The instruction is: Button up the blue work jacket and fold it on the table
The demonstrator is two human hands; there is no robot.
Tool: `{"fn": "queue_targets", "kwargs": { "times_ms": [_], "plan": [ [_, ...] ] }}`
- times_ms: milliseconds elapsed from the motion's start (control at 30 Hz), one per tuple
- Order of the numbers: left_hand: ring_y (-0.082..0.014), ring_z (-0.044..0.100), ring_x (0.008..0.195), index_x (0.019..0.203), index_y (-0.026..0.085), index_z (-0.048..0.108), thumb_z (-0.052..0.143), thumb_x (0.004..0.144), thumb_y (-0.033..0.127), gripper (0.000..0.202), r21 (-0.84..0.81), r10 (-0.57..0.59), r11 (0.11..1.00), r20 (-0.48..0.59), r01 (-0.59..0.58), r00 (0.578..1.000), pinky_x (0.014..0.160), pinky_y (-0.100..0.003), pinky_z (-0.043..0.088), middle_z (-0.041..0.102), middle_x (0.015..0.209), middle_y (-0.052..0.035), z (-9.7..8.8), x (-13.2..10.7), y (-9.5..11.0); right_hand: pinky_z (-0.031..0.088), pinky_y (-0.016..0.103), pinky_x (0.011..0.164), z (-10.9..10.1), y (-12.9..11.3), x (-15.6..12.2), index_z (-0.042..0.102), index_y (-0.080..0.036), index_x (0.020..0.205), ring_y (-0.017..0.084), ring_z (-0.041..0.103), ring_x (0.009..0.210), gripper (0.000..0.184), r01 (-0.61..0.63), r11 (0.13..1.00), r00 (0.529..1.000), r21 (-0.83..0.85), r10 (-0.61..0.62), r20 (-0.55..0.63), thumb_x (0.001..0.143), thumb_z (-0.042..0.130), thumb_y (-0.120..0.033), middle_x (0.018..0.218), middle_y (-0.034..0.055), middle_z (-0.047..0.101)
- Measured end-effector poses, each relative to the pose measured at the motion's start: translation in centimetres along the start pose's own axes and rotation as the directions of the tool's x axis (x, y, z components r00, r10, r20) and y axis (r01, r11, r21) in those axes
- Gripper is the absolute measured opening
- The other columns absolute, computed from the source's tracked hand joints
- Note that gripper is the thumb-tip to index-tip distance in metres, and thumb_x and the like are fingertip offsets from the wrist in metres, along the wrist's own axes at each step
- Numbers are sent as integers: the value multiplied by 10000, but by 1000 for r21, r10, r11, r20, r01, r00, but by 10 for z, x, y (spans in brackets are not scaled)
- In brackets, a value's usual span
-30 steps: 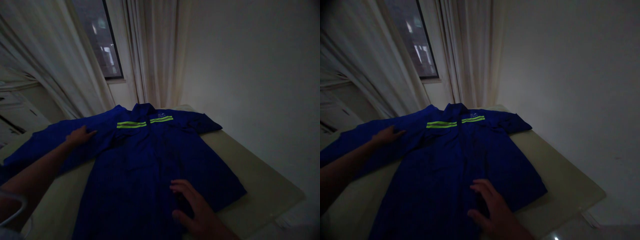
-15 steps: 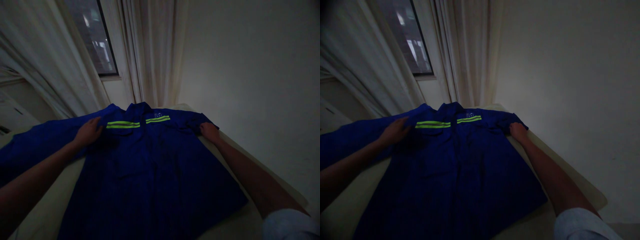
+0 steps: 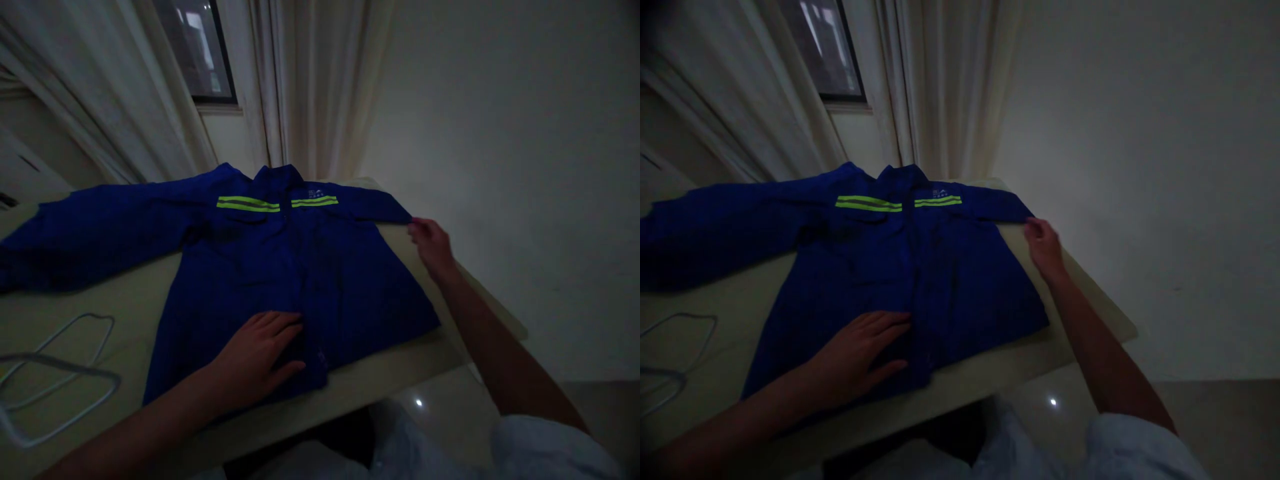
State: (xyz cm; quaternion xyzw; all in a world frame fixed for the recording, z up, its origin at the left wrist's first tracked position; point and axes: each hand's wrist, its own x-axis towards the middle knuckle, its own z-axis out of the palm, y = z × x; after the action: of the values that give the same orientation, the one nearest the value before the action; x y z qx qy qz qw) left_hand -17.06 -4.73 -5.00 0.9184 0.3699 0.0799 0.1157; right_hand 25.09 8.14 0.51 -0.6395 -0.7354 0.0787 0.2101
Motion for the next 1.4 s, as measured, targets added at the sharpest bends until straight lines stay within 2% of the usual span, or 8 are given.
{"fn": "queue_targets", "kwargs": {
  "times_ms": [200,300,467,667,900,1167,1267,1400],
  "plan": [
    [-342,421,1518,1509,238,535,600,982,537,609,-2,-102,995,-99,102,990,1281,-617,240,469,1636,-121,36,-22,27,493,491,1089,85,-126,-135,597,-340,1444,316,614,1240,690,381,895,896,231,-419,149,836,826,-574,1370,111,629],
    [-332,434,1508,1444,251,591,615,978,488,524,-40,-149,989,-140,145,979,1289,-631,204,543,1578,-108,35,-21,36,493,467,1085,104,-151,-168,618,-294,1404,292,619,1224,565,390,851,883,353,-454,118,901,792,-481,1337,107,654],
    [-327,479,1475,1388,209,642,666,947,483,520,-64,-153,988,-205,142,967,1293,-638,180,606,1510,-134,31,-15,56,502,402,1044,110,-139,-168,705,-239,1184,242,669,1131,218,337,810,931,480,-363,-43,1015,645,-364,1176,77,731],
    [-299,645,1266,1260,236,729,684,955,436,368,-102,-155,986,-295,130,943,1181,-547,422,694,1389,-107,39,-8,61,519,406,1020,113,-132,-167,755,-227,1058,229,693,1075,246,300,831,950,468,-217,-224,1055,515,-279,1090,87,751],
    [-259,710,1161,1311,200,649,522,1070,329,302,-111,-230,973,-332,204,915,1172,-518,422,766,1226,-121,58,-2,57,477,480,1134,107,-125,-172,751,-229,1202,285,623,1297,399,340,839,934,426,-352,-52,860,834,-415,1406,139,638],
    [-315,694,1027,1059,206,734,652,962,535,352,145,-29,988,-196,59,980,943,-475,503,731,1094,-128,18,11,63,514,438,1084,108,-132,-172,726,-208,1000,248,666,1182,252,331,862,943,384,-285,-174,1061,533,-357,1293,130,680],
    [-280,704,938,1016,208,749,696,919,382,206,127,56,991,-111,-42,992,854,-411,519,739,1019,-104,4,19,48,530,437,1059,108,-137,-163,691,-216,992,250,671,1143,257,317,886,944,339,-262,-199,1076,486,-346,1235,129,685],
    [-233,697,939,1011,195,740,528,988,269,226,-16,7,1000,-241,-11,971,826,-349,534,731,989,-87,12,24,31,538,464,1056,114,-147,-157,674,-225,1037,269,664,1138,264,335,900,931,277,-273,-240,1087,446,-349,1216,139,670]
  ]
}}
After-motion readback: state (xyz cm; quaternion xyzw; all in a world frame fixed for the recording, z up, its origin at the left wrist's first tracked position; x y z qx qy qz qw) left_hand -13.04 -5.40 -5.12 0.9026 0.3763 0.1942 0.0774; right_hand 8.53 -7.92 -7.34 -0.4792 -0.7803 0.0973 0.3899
